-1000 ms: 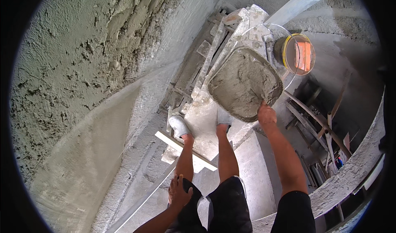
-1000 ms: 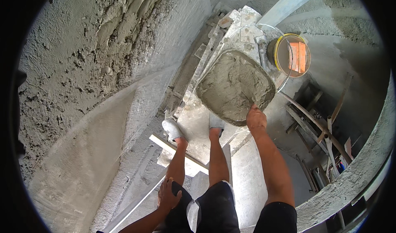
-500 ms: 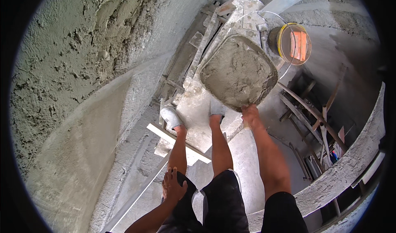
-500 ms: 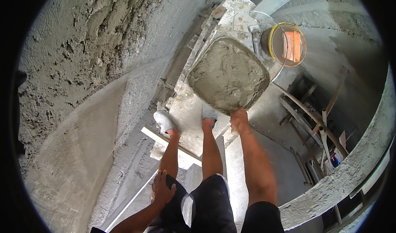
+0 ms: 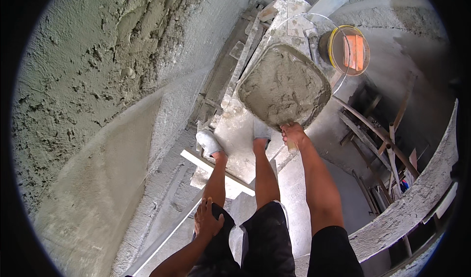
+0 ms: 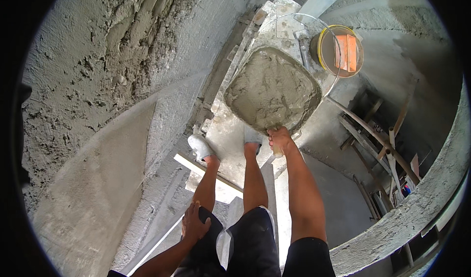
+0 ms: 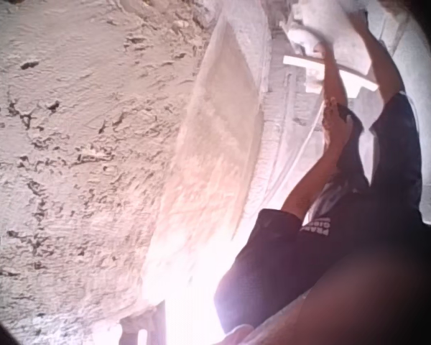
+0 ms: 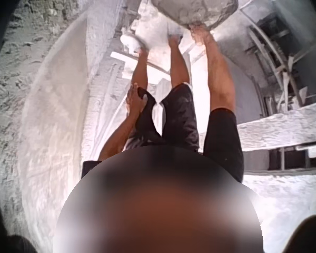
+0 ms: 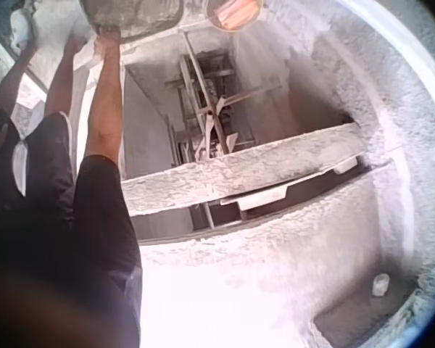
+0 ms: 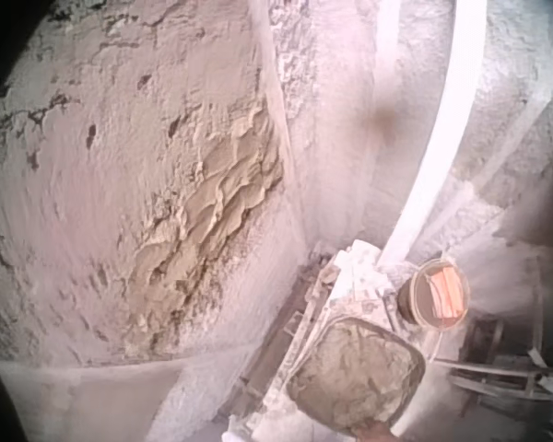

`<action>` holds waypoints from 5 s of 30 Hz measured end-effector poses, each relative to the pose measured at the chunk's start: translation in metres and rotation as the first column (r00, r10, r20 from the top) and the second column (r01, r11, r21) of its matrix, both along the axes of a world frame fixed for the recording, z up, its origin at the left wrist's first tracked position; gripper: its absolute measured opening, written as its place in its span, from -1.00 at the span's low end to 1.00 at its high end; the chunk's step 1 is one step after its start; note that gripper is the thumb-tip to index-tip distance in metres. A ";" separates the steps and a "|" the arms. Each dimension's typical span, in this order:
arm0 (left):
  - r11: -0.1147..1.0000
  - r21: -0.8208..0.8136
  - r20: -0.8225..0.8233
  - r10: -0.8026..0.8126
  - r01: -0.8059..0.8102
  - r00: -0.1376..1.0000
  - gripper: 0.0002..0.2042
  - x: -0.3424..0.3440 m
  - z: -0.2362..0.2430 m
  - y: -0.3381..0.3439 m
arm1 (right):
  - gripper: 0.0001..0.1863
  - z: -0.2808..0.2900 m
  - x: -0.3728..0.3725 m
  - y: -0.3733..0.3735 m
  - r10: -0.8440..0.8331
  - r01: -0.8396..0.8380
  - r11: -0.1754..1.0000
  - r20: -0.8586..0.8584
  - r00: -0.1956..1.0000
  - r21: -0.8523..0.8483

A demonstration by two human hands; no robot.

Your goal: The person scoops wet cement from a bucket with a trowel and applies it to a vertical wall, smoothing the surface in repeated strokes. The person stands on a wooden plank and works continuously on the same wall section.

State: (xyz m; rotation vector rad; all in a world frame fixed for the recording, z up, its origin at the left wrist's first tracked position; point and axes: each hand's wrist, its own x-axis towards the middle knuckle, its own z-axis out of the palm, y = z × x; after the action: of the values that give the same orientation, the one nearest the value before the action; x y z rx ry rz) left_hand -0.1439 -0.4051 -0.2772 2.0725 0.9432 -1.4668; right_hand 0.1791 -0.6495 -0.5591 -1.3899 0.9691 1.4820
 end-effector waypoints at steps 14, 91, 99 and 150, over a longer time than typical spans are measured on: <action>0.994 -0.081 0.282 -0.049 0.074 0.958 -0.26 0.057 0.049 0.020 | -0.45 0.057 0.040 0.035 0.836 -0.665 0.528 0.459 0.300 -0.528; 0.919 -0.189 0.216 -0.304 0.345 0.928 -0.32 0.115 0.009 0.039 | -0.80 -0.008 -0.013 0.021 -0.072 0.100 0.974 0.140 0.988 -0.203; 0.898 -0.189 0.218 -0.357 0.398 0.908 -0.31 0.115 0.012 0.037 | -0.82 0.005 0.004 0.038 -0.322 0.331 0.942 0.125 0.938 -0.056; 0.925 -0.174 0.081 -0.327 0.337 0.941 -0.25 0.129 0.003 0.006 | -0.56 0.025 0.297 -0.116 0.820 -0.191 0.477 0.356 0.449 -0.858</action>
State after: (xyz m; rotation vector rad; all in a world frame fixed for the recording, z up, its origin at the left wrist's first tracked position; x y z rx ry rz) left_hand -0.0148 -0.3987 -0.2738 2.1925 0.4268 -1.5884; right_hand 0.4759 -0.7652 -0.5342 -2.8876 0.4943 0.6532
